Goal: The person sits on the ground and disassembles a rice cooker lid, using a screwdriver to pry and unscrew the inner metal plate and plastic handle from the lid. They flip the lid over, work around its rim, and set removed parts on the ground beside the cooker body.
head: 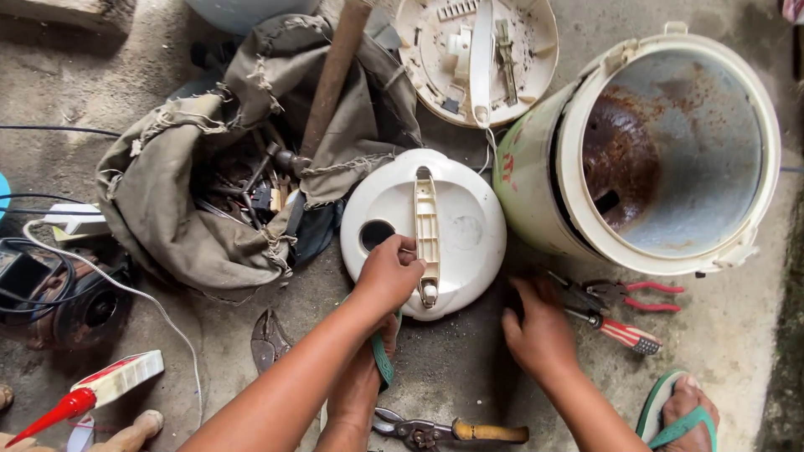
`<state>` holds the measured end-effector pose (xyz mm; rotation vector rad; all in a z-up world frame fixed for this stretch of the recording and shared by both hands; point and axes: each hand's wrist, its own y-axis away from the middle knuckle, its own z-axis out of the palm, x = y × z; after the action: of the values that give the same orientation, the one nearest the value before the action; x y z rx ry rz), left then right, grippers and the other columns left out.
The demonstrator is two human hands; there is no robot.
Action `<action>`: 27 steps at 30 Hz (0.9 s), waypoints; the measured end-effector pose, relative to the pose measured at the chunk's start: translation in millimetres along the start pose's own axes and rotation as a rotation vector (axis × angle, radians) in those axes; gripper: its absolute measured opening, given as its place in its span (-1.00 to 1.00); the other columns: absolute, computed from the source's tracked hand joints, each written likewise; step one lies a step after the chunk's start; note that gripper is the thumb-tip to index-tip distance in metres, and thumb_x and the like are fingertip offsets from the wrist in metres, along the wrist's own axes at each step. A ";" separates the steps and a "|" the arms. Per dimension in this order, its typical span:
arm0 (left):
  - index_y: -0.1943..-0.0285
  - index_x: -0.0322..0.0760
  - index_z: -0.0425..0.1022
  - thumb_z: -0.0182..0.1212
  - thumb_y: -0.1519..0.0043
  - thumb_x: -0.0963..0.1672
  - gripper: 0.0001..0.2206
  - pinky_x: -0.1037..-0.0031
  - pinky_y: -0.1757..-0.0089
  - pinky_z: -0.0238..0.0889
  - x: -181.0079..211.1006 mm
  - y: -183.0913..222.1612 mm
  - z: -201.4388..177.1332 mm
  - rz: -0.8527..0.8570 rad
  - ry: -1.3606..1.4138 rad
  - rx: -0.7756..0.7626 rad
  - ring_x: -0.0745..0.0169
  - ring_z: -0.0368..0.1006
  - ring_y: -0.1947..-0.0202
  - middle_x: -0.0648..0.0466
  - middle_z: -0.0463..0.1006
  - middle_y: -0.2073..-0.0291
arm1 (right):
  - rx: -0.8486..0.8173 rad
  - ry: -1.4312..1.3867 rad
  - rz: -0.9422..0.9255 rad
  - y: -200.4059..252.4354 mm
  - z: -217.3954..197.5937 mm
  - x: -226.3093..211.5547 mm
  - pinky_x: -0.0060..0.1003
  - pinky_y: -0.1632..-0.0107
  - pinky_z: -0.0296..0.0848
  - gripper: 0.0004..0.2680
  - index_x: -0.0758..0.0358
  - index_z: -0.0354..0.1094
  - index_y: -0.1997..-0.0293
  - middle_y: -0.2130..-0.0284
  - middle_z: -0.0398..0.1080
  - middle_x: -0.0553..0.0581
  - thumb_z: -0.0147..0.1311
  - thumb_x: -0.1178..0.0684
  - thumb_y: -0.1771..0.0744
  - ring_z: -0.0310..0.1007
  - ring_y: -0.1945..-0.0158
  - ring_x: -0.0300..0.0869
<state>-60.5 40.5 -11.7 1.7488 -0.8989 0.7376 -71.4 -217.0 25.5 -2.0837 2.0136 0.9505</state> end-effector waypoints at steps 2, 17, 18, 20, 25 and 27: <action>-0.08 -0.40 0.50 0.30 -0.06 -0.13 -0.60 0.33 0.13 0.48 12.8 5.7 -10.2 -0.095 -0.049 -0.127 0.07 0.64 0.20 -0.08 0.68 0.25 | -0.041 0.430 0.026 17.6 -8.3 13.7 0.01 -0.25 0.29 -0.56 0.12 0.33 -0.15 -0.08 0.31 0.31 0.21 0.07 -0.15 0.27 -0.25 0.18; 0.22 -0.31 0.51 0.55 0.14 -0.12 -0.63 0.25 0.28 0.39 26.2 15.5 -6.2 0.055 -0.392 -0.148 -0.02 0.57 0.39 -0.05 0.60 0.46 | -0.096 0.272 -0.144 68.9 -8.2 63.5 0.06 -0.05 0.31 -0.71 0.15 0.39 0.11 0.14 0.30 0.28 0.21 -0.12 -0.19 0.28 -0.01 0.19; 0.22 -0.31 0.51 0.55 0.14 -0.12 -0.63 0.25 0.28 0.39 25.2 14.5 -11.1 0.052 -0.397 -0.144 -0.02 0.57 0.39 -0.05 0.60 0.46 | -0.097 0.266 -0.149 71.3 -7.5 66.1 0.06 -0.05 0.31 -0.71 0.15 0.39 0.11 0.14 0.30 0.28 0.21 -0.12 -0.19 0.28 -0.01 0.19; 0.28 -0.40 0.49 0.61 0.18 -0.11 -0.59 0.30 0.35 0.41 26.3 7.3 -19.1 0.114 -0.289 -0.312 0.06 0.57 0.46 -0.03 0.58 0.50 | 0.003 0.292 -0.388 71.3 -7.9 72.2 0.19 -0.05 0.26 -0.63 0.20 0.36 0.11 0.07 0.29 0.40 0.23 -0.09 -0.09 0.24 -0.04 0.33; 0.25 -0.34 0.54 0.57 0.13 -0.11 -0.64 0.35 0.33 0.38 21.1 14.6 -12.2 0.100 -0.342 -0.244 0.14 0.55 0.45 0.01 0.59 0.50 | -0.121 0.292 -0.189 77.4 1.2 81.6 0.03 -0.08 0.31 -0.75 0.17 0.33 0.12 0.12 0.33 0.25 0.21 0.01 -0.19 0.30 -0.05 0.17; 0.24 -0.36 0.55 0.56 0.06 -0.09 -0.66 0.33 0.33 0.36 24.8 12.9 -14.4 0.133 -0.388 -0.180 0.13 0.53 0.45 0.00 0.58 0.50 | -0.107 0.268 -0.174 72.4 4.3 72.8 0.02 -0.06 0.33 -0.78 0.20 0.31 0.15 0.16 0.35 0.23 0.20 0.03 -0.22 0.33 -0.03 0.16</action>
<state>-59.0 45.4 19.4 1.7100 -1.3123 0.3888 -144.9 -287.6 11.8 -2.5153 1.8875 0.8026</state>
